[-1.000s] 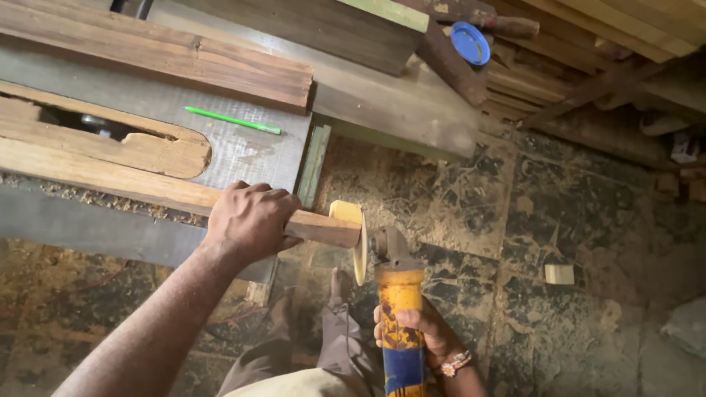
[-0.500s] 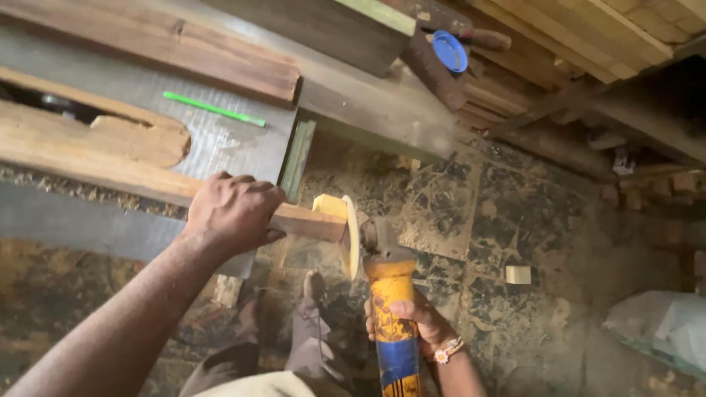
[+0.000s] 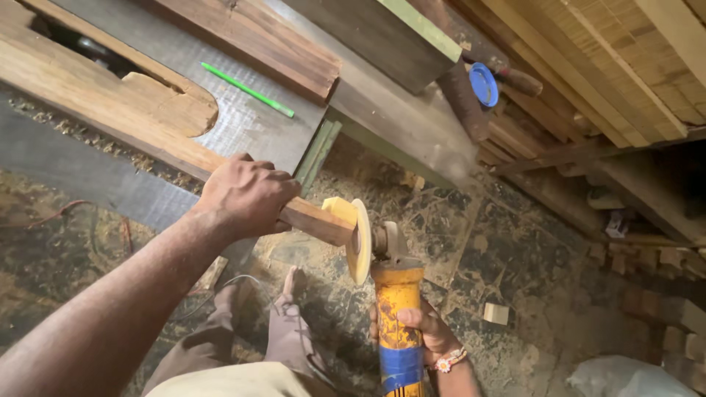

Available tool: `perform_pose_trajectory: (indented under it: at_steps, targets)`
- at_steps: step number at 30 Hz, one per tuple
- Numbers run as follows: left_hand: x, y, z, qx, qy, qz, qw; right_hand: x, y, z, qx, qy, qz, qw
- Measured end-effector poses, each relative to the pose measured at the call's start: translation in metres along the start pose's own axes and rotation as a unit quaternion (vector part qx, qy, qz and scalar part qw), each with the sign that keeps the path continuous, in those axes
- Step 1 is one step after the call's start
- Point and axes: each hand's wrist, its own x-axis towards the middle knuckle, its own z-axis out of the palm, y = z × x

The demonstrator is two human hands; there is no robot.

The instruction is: The person sands the surface and edges of a wooden piece using a power sander, holding the wood with one hand while manipulating the sander with the other.

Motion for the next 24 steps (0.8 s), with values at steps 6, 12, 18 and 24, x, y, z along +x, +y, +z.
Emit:
perform_pose_trajectory:
  at_steps: [6,12,18,24]
  targets:
    - [-0.005,0.003,-0.006,-0.007,0.006,-0.007,1.000,0.017,-0.008,-0.004,-0.016,0.006,0.031,0.999]
    - [-0.002,0.002,-0.005,0.011,-0.021,-0.005,1.000,0.007,-0.013,-0.005,-0.028,-0.009,0.022,0.999]
    - [-0.002,0.002,-0.002,0.003,0.012,-0.009,1.000,0.021,-0.029,-0.009,-0.030,-0.021,0.033,0.999]
    - [0.001,0.002,0.001,0.006,-0.016,-0.004,1.000,0.015,-0.027,-0.012,-0.029,-0.018,0.041,0.999]
